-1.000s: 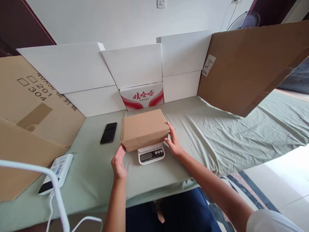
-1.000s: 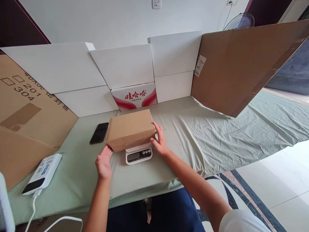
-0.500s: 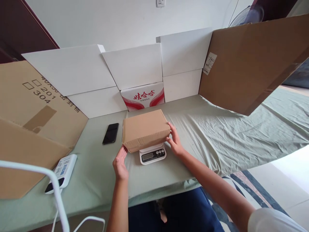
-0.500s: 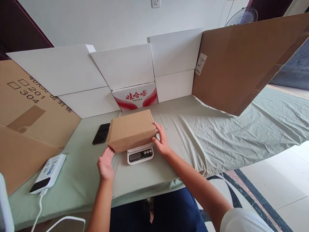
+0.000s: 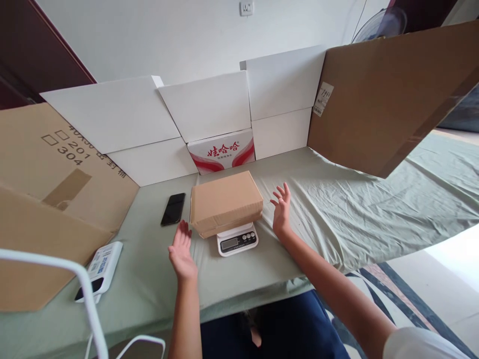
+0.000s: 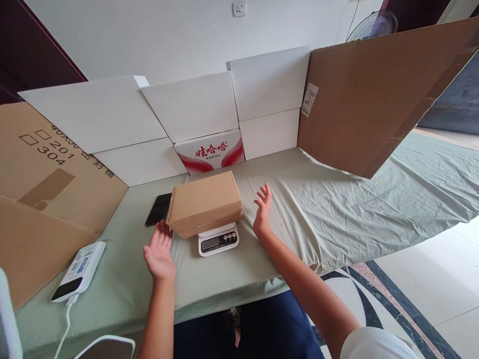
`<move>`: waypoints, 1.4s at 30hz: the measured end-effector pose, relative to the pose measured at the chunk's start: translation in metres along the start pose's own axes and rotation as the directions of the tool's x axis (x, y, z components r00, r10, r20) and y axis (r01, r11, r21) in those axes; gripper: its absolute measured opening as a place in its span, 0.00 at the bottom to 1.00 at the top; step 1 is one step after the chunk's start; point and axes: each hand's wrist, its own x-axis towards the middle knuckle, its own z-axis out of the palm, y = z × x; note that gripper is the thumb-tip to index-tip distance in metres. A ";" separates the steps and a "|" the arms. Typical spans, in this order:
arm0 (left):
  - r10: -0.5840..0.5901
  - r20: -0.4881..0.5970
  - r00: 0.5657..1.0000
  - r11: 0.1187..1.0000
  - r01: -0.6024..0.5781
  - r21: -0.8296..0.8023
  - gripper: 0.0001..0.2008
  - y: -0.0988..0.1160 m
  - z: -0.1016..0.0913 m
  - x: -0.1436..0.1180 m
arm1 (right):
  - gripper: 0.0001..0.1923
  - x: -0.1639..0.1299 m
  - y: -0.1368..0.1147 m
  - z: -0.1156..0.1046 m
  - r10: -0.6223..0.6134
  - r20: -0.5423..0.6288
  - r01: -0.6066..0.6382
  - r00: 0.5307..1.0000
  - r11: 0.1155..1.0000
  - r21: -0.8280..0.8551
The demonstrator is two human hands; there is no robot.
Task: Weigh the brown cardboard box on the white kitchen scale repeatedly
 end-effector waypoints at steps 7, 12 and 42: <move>-0.017 -0.080 0.997 0.999 0.013 -0.052 0.36 0.003 0.000 0.003 | 0.35 0.007 0.007 -0.003 0.180 -0.077 -0.171 0.981 0.978 0.117; -0.020 -0.088 0.996 0.998 0.015 -0.054 0.37 0.005 0.000 0.003 | 0.35 0.011 0.014 -0.006 0.200 -0.093 -0.187 0.975 0.974 0.128; -0.201 0.117 0.973 0.979 0.204 -0.009 0.39 -0.069 0.062 0.112 | 0.41 0.067 0.034 0.075 -0.119 0.474 0.139 0.872 0.990 -0.006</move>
